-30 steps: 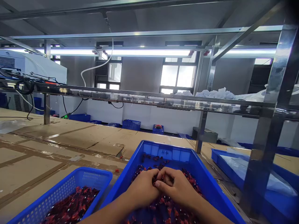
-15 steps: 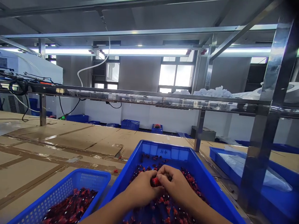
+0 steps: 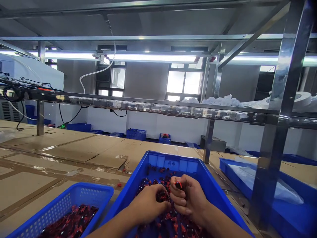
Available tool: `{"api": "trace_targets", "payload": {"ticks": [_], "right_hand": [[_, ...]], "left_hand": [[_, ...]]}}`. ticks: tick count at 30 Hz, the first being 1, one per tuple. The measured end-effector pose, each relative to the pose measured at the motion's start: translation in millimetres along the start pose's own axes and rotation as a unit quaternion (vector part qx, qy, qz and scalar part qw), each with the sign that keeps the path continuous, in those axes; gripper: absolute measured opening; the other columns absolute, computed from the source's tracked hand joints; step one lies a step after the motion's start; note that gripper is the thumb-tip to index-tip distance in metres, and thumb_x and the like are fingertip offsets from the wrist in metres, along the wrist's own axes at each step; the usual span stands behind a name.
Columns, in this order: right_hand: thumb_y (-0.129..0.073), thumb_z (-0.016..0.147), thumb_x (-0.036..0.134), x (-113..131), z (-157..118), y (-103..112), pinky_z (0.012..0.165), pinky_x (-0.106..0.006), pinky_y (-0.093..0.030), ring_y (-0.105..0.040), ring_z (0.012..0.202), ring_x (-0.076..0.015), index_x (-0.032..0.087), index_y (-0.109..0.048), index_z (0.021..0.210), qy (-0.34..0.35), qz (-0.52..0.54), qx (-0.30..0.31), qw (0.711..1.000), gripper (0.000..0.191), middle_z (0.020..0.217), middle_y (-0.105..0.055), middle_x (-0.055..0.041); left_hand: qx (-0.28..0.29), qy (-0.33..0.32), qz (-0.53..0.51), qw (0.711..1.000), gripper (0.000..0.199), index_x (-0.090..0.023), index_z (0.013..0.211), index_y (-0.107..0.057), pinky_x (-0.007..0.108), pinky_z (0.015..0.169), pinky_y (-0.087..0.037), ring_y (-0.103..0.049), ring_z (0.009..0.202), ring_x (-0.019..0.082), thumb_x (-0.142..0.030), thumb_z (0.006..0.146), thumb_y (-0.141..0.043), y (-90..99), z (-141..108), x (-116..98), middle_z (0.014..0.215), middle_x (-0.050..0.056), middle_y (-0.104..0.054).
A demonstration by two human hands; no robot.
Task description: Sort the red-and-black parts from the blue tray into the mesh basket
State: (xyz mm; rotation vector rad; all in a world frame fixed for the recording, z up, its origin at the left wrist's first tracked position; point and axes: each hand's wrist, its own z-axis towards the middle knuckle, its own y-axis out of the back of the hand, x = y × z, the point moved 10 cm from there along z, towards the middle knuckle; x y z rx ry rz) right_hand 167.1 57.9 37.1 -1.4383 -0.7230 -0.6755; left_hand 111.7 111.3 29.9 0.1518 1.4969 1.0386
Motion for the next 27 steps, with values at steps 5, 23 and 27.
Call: {"api": "trace_targets", "payload": {"ticks": [5, 23, 27], "right_hand": [[-0.052, 0.069, 0.027, 0.0, -2.0, -5.3, 0.028, -0.016, -0.012, -0.023, 0.037, -0.0058, 0.018, -0.048, 0.063, -0.008, -0.004, 0.014, 1.000, 0.011, 0.048, -0.032, 0.0068], [-0.066, 0.079, 0.039, 49.7, -14.5, 10.8, 0.056, -0.024, -0.033, -0.053, 0.059, -0.0149, 0.022, -0.070, 0.082, 0.180, -0.699, -0.209, 0.660, 0.017, 0.061, -0.059, 0.0025], [-0.067, 0.078, 0.039, 48.6, -18.7, 11.2, 0.055, -0.024, -0.032, -0.055, 0.060, -0.0161, 0.023, -0.072, 0.078, 0.159, -0.689, -0.257, 0.659, 0.017, 0.062, -0.063, 0.0005]], "left_hand": [[0.002, 0.003, -0.005, 1.000, 0.024, -0.024, 0.093, -0.067, 0.023, 0.059, -0.036, -0.060, 0.073, 0.016, -0.036, 0.072, -0.064, 1.0, 0.1, 0.3, 0.082, -0.002, -0.067], [-0.016, -0.037, -0.022, 0.999, 0.022, -0.022, 0.095, -0.065, 0.022, 0.059, -0.034, -0.056, 0.070, 0.014, -0.036, 0.082, -0.054, 6.4, -3.6, -19.8, 0.080, -0.002, -0.066], [-0.041, -0.033, 0.034, 0.998, 0.016, -0.023, 0.088, -0.063, 0.022, 0.054, -0.029, -0.052, 0.063, 0.013, -0.032, 0.082, -0.053, 6.4, -4.2, -16.0, 0.071, -0.003, -0.062]]}}
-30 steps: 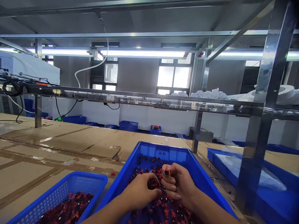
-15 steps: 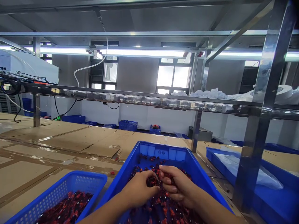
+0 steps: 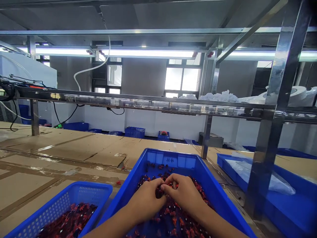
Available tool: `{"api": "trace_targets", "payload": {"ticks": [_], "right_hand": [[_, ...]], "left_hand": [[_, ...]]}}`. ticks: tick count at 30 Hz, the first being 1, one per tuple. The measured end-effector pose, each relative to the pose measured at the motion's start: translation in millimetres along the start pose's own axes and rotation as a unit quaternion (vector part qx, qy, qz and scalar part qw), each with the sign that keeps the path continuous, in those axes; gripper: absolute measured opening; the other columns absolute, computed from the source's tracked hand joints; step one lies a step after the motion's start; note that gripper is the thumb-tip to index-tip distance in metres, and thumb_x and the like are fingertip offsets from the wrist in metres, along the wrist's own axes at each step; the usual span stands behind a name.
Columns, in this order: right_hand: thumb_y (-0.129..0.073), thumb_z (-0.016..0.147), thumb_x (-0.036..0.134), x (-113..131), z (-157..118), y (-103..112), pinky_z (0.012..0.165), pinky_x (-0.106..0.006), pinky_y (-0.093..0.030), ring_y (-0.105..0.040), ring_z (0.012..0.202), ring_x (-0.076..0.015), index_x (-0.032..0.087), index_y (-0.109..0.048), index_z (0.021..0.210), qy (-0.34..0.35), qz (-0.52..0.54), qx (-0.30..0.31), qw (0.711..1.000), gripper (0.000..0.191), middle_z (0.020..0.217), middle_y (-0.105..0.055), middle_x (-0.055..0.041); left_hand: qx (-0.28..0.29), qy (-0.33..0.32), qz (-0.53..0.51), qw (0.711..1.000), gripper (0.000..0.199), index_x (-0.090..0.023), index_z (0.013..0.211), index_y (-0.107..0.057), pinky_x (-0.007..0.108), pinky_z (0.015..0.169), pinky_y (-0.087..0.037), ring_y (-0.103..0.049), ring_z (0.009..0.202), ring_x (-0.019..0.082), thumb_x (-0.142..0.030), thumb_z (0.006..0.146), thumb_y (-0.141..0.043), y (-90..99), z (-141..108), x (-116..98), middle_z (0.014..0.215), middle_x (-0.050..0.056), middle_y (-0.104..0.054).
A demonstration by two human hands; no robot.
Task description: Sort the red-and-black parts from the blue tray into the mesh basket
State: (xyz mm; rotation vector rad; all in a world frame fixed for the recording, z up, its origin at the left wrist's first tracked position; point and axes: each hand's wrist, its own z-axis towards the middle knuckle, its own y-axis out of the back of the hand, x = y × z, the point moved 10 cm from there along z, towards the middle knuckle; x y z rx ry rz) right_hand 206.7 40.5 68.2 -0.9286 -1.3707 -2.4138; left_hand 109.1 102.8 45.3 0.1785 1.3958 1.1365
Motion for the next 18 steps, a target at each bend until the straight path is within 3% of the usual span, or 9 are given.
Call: {"api": "trace_targets", "payload": {"ticks": [4, 13, 15, 18], "right_hand": [[-0.065, 0.078, 0.034, -0.1, -2.1, -3.1, 0.055, -0.024, -0.033, -0.055, 0.060, -0.0157, 0.022, -0.071, 0.076, -0.021, 0.023, -0.005, 0.999, 0.014, 0.062, -0.062, 0.0009], [-0.065, 0.076, 0.031, -3.2, 1.1, -14.8, 0.056, -0.024, -0.036, -0.051, 0.060, -0.0134, 0.019, -0.069, 0.077, -0.015, 0.140, 0.017, 0.990, 0.012, 0.061, -0.058, 0.0019], [-0.063, 0.079, 0.036, -9.0, 3.6, -18.4, 0.049, -0.022, -0.034, -0.044, 0.050, -0.0102, 0.019, -0.065, 0.077, -0.046, 0.231, 0.040, 0.971, 0.017, 0.055, -0.050, 0.0047], [-0.061, 0.079, 0.045, -19.1, 4.4, -35.0, 0.034, -0.019, -0.018, -0.021, 0.035, -0.0061, 0.021, -0.056, 0.082, -0.131, 0.423, 0.112, 0.890, 0.024, 0.046, -0.032, 0.0115]], "left_hand": [[-0.017, -0.002, 0.011, 1.000, 0.014, -0.023, 0.082, -0.061, 0.022, 0.052, -0.027, -0.051, 0.061, 0.013, -0.034, 0.082, -0.053, 3.2, -0.8, -1.2, 0.069, -0.003, -0.061], [-0.005, 0.011, -0.029, 1.000, 0.023, -0.021, 0.092, -0.065, 0.022, 0.057, -0.033, -0.056, 0.065, 0.015, -0.037, 0.083, -0.051, 3.3, -2.3, -4.0, 0.075, -0.001, -0.066], [-0.004, 0.012, -0.037, 0.999, 0.025, -0.021, 0.095, -0.066, 0.023, 0.059, -0.035, -0.057, 0.068, 0.016, -0.037, 0.081, -0.054, 3.3, -2.1, -4.1, 0.078, 0.000, -0.068], [-0.017, 0.013, -0.036, 0.999, 0.030, -0.022, 0.101, -0.067, 0.024, 0.062, -0.038, -0.059, 0.071, 0.017, -0.038, 0.077, -0.058, 7.2, -1.6, -3.7, 0.084, 0.000, -0.069]]}}
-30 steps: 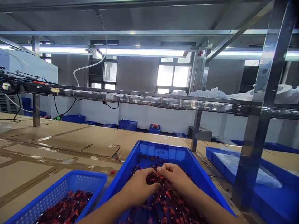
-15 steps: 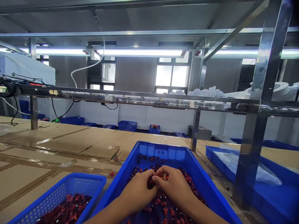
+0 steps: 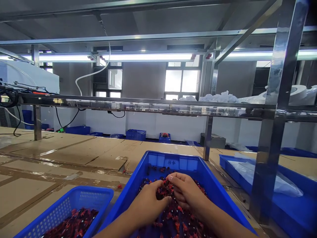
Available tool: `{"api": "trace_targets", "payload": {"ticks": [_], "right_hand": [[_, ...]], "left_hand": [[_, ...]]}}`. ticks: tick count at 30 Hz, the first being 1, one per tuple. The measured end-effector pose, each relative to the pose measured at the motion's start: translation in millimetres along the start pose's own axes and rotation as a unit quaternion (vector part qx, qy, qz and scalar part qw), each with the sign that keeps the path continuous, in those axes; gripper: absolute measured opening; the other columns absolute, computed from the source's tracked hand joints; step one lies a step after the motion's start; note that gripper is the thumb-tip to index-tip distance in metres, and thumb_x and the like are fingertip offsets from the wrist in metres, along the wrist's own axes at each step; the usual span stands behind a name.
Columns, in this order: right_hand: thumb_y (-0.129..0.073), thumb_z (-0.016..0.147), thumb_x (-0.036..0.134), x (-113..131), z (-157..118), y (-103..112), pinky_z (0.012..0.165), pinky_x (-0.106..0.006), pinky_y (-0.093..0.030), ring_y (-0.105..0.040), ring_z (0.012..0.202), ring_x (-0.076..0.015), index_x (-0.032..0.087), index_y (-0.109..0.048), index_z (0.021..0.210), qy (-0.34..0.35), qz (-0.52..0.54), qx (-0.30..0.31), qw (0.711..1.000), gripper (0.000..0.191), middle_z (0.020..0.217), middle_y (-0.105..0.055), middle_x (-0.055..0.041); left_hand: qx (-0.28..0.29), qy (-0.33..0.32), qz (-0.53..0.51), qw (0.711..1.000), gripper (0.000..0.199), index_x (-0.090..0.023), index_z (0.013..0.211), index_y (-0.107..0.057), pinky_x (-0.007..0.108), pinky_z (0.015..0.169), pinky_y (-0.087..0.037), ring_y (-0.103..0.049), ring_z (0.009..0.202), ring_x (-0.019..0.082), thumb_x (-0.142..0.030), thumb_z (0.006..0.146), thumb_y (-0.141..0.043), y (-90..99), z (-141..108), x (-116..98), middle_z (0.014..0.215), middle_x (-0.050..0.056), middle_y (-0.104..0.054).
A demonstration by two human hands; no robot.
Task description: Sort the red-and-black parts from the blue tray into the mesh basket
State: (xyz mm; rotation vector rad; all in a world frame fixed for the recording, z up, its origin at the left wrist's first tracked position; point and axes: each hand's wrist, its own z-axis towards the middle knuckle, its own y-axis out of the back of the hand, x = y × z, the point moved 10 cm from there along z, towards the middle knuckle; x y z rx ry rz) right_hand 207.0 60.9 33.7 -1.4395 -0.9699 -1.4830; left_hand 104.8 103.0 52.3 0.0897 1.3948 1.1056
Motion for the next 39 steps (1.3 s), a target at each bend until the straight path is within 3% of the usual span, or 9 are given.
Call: {"api": "trace_targets", "payload": {"ticks": [2, 7, 15, 23, 26, 29, 33, 36, 39], "right_hand": [[-0.063, 0.078, 0.045, -4.4, 1.7, -2.7, 0.031, -0.018, -0.010, -0.015, 0.035, -0.0053, 0.022, -0.053, 0.081, -0.030, 0.112, 0.027, 0.993, 0.026, 0.046, -0.028, 0.0124], [-0.064, 0.077, 0.038, -11.8, -1.5, -8.1, 0.028, -0.016, -0.010, -0.020, 0.035, -0.0042, 0.018, -0.057, 0.081, -0.077, 0.264, 0.040, 0.961, 0.022, 0.047, -0.030, 0.0107], [-0.054, 0.088, 0.039, -9.3, -0.7, -9.2, 0.026, -0.015, -0.013, -0.022, 0.033, -0.0047, 0.018, -0.057, 0.083, -0.055, 0.231, 0.013, 0.971, 0.021, 0.046, -0.034, 0.0092], [-0.050, 0.088, 0.044, -14.4, -3.1, -6.9, 0.026, -0.016, -0.018, -0.036, 0.036, -0.0058, 0.019, -0.056, 0.078, -0.088, 0.279, 0.033, 0.956, 0.028, 0.058, -0.047, 0.0050], [-0.059, 0.083, 0.045, -17.9, -0.3, 1.3, 0.028, -0.015, -0.016, -0.038, 0.038, -0.0040, 0.017, -0.057, 0.080, -0.081, 0.212, 0.028, 0.974, 0.027, 0.067, -0.053, 0.0035], [-0.065, 0.079, 0.049, -20.0, 4.5, 9.5, 0.029, -0.016, -0.010, -0.027, 0.034, -0.0032, 0.018, -0.055, 0.076, -0.062, 0.066, 0.006, 0.996, 0.032, 0.055, -0.045, 0.0077], [-0.060, 0.078, 0.062, -16.4, 7.5, 9.7, 0.033, -0.020, -0.012, -0.023, 0.032, -0.0053, 0.019, -0.055, 0.067, -0.025, -0.095, -0.006, 0.995, 0.044, 0.041, -0.033, 0.0102], [-0.062, 0.076, 0.061, -9.8, 6.2, 5.1, 0.036, -0.022, -0.015, -0.025, 0.034, -0.0055, 0.018, -0.060, 0.066, 0.012, -0.142, 0.000, 0.990, 0.044, 0.039, -0.034, 0.0097], [-0.061, 0.078, 0.057, -14.6, 3.3, 2.7, 0.035, -0.023, -0.014, -0.023, 0.032, -0.0064, 0.019, -0.058, 0.067, -0.022, -0.122, 0.000, 0.992, 0.039, 0.037, -0.032, 0.0107]], "left_hand": [[-0.009, 0.004, 0.003, 1.000, 0.031, -0.023, 0.102, -0.067, 0.025, 0.065, -0.040, -0.059, 0.073, 0.018, -0.038, 0.076, -0.059, 2.6, 0.4, 0.9, 0.087, 0.000, -0.069], [0.000, 0.013, -0.007, 1.000, 0.029, -0.022, 0.098, -0.068, 0.024, 0.062, -0.040, -0.059, 0.070, 0.018, -0.039, 0.076, -0.059, 2.3, 0.8, 2.4, 0.077, 0.000, -0.067], [0.030, 0.046, -0.017, 0.998, 0.031, -0.025, 0.103, -0.065, 0.022, 0.046, -0.030, -0.051, 0.050, 0.014, -0.041, 0.077, -0.057, -2.8, 1.0, 11.6, 0.060, -0.004, -0.059], [0.023, 0.028, -0.009, 0.999, 0.024, -0.026, 0.097, -0.067, 0.022, 0.053, -0.035, -0.056, 0.062, 0.014, -0.038, 0.078, -0.059, -1.1, 2.3, 8.5, 0.074, -0.003, -0.066], [-0.015, 0.008, -0.004, 1.000, 0.027, -0.025, 0.099, -0.068, 0.023, 0.063, -0.039, -0.058, 0.073, 0.016, -0.041, 0.079, -0.058, 8.4, 2.7, 1.7, 0.086, -0.002, -0.068], [-0.043, 0.011, -0.006, 0.999, 0.034, -0.022, 0.104, -0.066, 0.024, 0.065, -0.040, -0.058, 0.074, 0.017, -0.045, 0.080, -0.057, 14.6, 3.0, 1.5, 0.085, 0.000, -0.068], [-0.057, -0.006, -0.008, 0.998, 0.033, -0.022, 0.100, -0.067, 0.024, 0.063, -0.039, -0.058, 0.073, 0.017, -0.047, 0.082, -0.055, 15.9, 2.8, -1.9, 0.081, -0.001, -0.068], [-0.046, -0.018, -0.019, 0.999, 0.029, -0.024, 0.098, -0.067, 0.023, 0.060, -0.038, -0.059, 0.069, 0.016, -0.045, 0.086, -0.052, 12.5, 2.1, -6.6, 0.077, -0.003, -0.069], [-0.041, -0.028, -0.028, 0.998, 0.025, -0.026, 0.099, -0.067, 0.023, 0.063, -0.040, -0.061, 0.072, 0.015, -0.041, 0.086, -0.052, 11.1, 1.3, -10.8, 0.082, -0.004, -0.070]]}}
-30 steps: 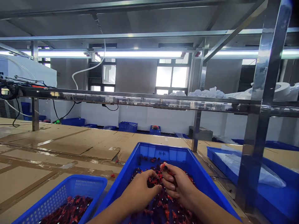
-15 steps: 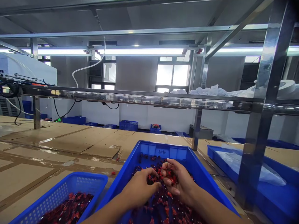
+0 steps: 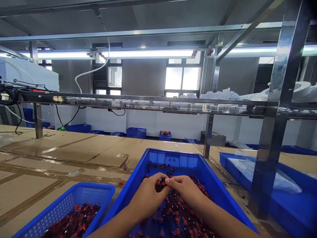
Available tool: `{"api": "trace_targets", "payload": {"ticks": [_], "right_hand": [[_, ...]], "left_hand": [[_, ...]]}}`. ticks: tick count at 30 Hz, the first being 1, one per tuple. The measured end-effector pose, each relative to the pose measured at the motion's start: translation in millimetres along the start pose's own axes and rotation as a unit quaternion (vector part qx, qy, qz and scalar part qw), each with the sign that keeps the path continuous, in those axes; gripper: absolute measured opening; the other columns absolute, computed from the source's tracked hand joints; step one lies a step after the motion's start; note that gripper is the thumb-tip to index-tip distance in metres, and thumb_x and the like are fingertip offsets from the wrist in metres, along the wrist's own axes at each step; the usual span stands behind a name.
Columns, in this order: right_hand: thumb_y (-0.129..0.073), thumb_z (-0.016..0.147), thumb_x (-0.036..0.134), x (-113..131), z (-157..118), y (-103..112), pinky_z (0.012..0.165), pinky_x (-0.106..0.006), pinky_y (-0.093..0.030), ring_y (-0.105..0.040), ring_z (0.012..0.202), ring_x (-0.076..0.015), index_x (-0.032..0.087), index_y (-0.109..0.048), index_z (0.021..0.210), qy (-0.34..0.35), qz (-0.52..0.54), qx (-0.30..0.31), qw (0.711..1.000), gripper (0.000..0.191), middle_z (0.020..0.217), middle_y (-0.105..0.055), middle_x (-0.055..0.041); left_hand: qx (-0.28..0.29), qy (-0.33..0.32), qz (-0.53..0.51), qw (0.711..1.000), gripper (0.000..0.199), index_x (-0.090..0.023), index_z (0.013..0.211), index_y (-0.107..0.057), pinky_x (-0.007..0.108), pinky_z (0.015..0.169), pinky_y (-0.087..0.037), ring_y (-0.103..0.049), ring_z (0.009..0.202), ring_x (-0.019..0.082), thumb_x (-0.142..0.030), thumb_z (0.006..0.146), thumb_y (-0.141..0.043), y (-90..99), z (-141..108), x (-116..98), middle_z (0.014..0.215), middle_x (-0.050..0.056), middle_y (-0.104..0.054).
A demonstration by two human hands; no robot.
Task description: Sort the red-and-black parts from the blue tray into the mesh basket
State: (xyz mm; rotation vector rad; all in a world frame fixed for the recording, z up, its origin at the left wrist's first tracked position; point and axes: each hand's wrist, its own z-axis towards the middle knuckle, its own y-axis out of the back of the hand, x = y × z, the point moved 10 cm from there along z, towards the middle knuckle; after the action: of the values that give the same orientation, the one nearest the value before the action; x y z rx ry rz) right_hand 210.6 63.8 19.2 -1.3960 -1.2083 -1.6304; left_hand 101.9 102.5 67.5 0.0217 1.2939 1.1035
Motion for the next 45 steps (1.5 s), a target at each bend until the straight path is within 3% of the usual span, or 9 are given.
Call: {"api": "trace_targets", "payload": {"ticks": [7, 14, 19, 24, 30, 36, 40, 43, 45], "right_hand": [[-0.062, 0.078, 0.041, 15.9, -3.7, 8.3, 0.042, -0.022, -0.026, -0.038, 0.042, -0.0088, 0.016, -0.065, 0.073, 0.051, -0.048, -0.071, 0.995, 0.026, 0.049, -0.049, 0.0052], [-0.058, 0.080, 0.029, 56.7, -24.3, 24.6, 0.054, -0.025, -0.035, -0.052, 0.056, -0.0157, 0.021, -0.070, 0.088, 0.180, -0.233, -0.167, 0.941, 0.016, 0.058, -0.056, 0.0022], [-0.058, 0.081, 0.023, 75.4, -35.7, 9.2, 0.055, -0.026, -0.030, -0.055, 0.060, -0.0165, 0.023, -0.067, 0.094, 0.273, -0.391, -0.102, 0.873, 0.016, 0.065, -0.062, 0.0005], [-0.056, 0.085, 0.024, 73.1, -37.9, -3.3, 0.055, -0.025, -0.032, -0.055, 0.059, -0.0155, 0.025, -0.065, 0.101, 0.285, -0.365, -0.046, 0.885, 0.019, 0.064, -0.060, 0.0024], [-0.054, 0.090, 0.028, 83.5, -47.0, -0.7, 0.061, -0.026, -0.039, -0.059, 0.064, -0.0165, 0.027, -0.066, 0.108, 0.329, -0.329, -0.064, 0.883, 0.022, 0.073, -0.066, -0.0001], [-0.059, 0.087, 0.032, 91.3, -56.6, 1.5, 0.062, -0.027, -0.042, -0.057, 0.062, -0.0165, 0.027, -0.070, 0.104, 0.352, -0.234, -0.078, 0.903, 0.021, 0.073, -0.067, -0.0017], [-0.056, 0.081, 0.041, 60.1, -30.1, 17.8, 0.035, -0.023, -0.029, -0.034, 0.036, -0.0103, 0.023, -0.061, 0.081, 0.199, 0.103, -0.031, 0.974, 0.018, 0.046, -0.037, 0.0077], [-0.050, 0.078, 0.044, 34.6, -12.4, 8.8, 0.026, -0.019, -0.015, -0.022, 0.031, -0.0062, 0.022, -0.052, 0.074, 0.069, 0.340, 0.075, 0.935, 0.021, 0.051, -0.036, 0.0086], [-0.053, 0.079, 0.044, 21.6, -6.2, 6.8, 0.026, -0.017, -0.014, -0.028, 0.033, -0.0038, 0.020, -0.054, 0.077, 0.015, 0.354, 0.090, 0.931, 0.024, 0.063, -0.048, 0.0056]], "left_hand": [[-0.021, 0.016, -0.015, 1.000, 0.041, -0.023, 0.117, -0.065, 0.027, 0.081, -0.045, -0.062, 0.094, 0.021, -0.044, 0.083, -0.057, 3.9, 1.9, 6.3, 0.106, 0.003, -0.070], [0.009, 0.046, -0.055, 0.997, 0.033, -0.019, 0.094, -0.067, 0.025, 0.068, -0.044, -0.060, 0.073, 0.017, -0.047, 0.084, -0.052, -2.6, 5.2, 13.2, 0.078, 0.000, -0.067], [0.014, 0.040, -0.018, 0.999, 0.026, -0.019, 0.083, -0.065, 0.021, 0.056, -0.037, -0.054, 0.062, 0.013, -0.041, 0.083, -0.052, -2.0, 2.6, 11.9, 0.069, -0.003, -0.061], [0.039, -0.011, -0.047, 0.998, 0.025, -0.019, 0.096, -0.068, 0.022, 0.061, -0.038, -0.056, 0.071, 0.014, -0.027, 0.082, -0.049, -8.3, -0.1, 0.9, 0.079, -0.002, -0.066], [0.037, 0.020, -0.031, 0.999, 0.033, -0.018, 0.097, -0.068, 0.023, 0.057, -0.038, -0.056, 0.066, 0.015, -0.043, 0.085, -0.049, -6.0, 0.9, 6.7, 0.077, 0.000, -0.066], [0.026, 0.022, -0.021, 0.999, 0.037, -0.019, 0.093, -0.068, 0.025, 0.069, -0.043, -0.059, 0.077, 0.019, -0.050, 0.082, -0.053, -4.5, 1.0, 10.4, 0.084, 0.002, -0.069], [0.022, 0.043, -0.044, 0.998, 0.035, -0.019, 0.087, -0.066, 0.025, 0.066, -0.043, -0.058, 0.072, 0.017, -0.052, 0.079, -0.058, -4.5, 4.6, 19.7, 0.078, 0.001, -0.066], [0.072, 0.083, -0.139, 0.984, 0.040, -0.019, 0.094, -0.062, 0.025, 0.056, -0.043, -0.055, 0.055, 0.014, -0.056, 0.080, -0.055, -14.6, 5.1, 24.8, 0.073, -0.001, -0.062], [0.071, 0.074, -0.150, 0.983, 0.040, -0.019, 0.099, -0.062, 0.025, 0.057, -0.043, -0.055, 0.056, 0.013, -0.054, 0.082, -0.055, -12.6, 5.0, 18.9, 0.076, -0.001, -0.063]]}}
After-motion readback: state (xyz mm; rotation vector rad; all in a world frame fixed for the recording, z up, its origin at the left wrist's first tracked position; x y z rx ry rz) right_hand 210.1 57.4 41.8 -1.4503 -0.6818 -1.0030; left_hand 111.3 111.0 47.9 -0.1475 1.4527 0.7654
